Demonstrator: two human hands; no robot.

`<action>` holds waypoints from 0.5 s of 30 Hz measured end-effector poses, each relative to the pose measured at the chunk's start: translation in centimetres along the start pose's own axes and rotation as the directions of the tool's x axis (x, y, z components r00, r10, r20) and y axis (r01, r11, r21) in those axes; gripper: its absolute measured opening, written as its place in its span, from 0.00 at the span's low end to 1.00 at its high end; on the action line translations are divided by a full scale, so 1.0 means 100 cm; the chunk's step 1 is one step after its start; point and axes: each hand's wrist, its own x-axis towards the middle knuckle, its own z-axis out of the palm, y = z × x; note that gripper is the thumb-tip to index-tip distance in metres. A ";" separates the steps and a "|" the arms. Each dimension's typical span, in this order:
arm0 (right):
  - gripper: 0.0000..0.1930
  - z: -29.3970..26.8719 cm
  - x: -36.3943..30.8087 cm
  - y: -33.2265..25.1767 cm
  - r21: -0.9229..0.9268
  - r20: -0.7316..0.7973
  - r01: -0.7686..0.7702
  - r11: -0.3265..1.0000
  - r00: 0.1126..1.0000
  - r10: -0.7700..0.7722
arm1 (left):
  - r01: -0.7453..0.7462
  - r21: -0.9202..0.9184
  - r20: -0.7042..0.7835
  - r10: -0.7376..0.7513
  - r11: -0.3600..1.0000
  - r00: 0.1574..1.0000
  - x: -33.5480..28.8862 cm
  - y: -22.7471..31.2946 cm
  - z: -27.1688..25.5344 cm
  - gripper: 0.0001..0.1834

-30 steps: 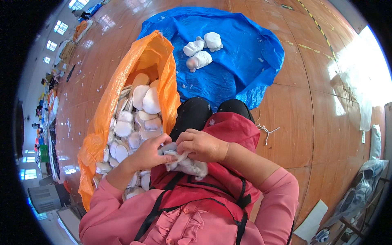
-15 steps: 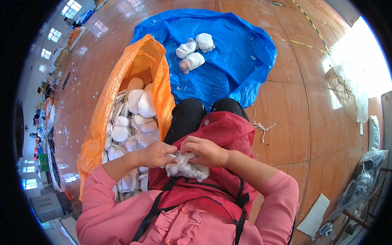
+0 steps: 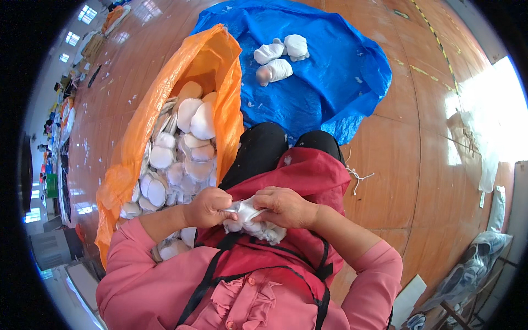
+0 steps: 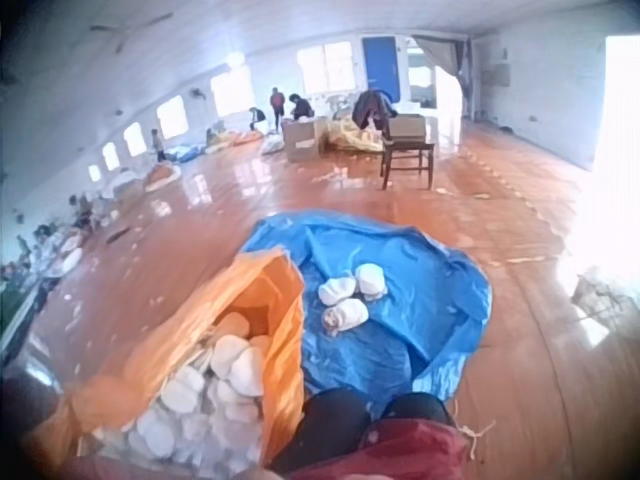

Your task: The person sits on the floor and stuffs white material into small fabric pouches, then ties them closed. The person places the finished pouches onto a blue tarp nearby.

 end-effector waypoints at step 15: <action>0.10 -0.001 -0.013 0.012 0.427 0.012 -0.150 0.892 0.987 0.160 | 0.096 -0.173 -0.079 -0.111 0.980 0.991 -0.014 -0.015 0.004 0.19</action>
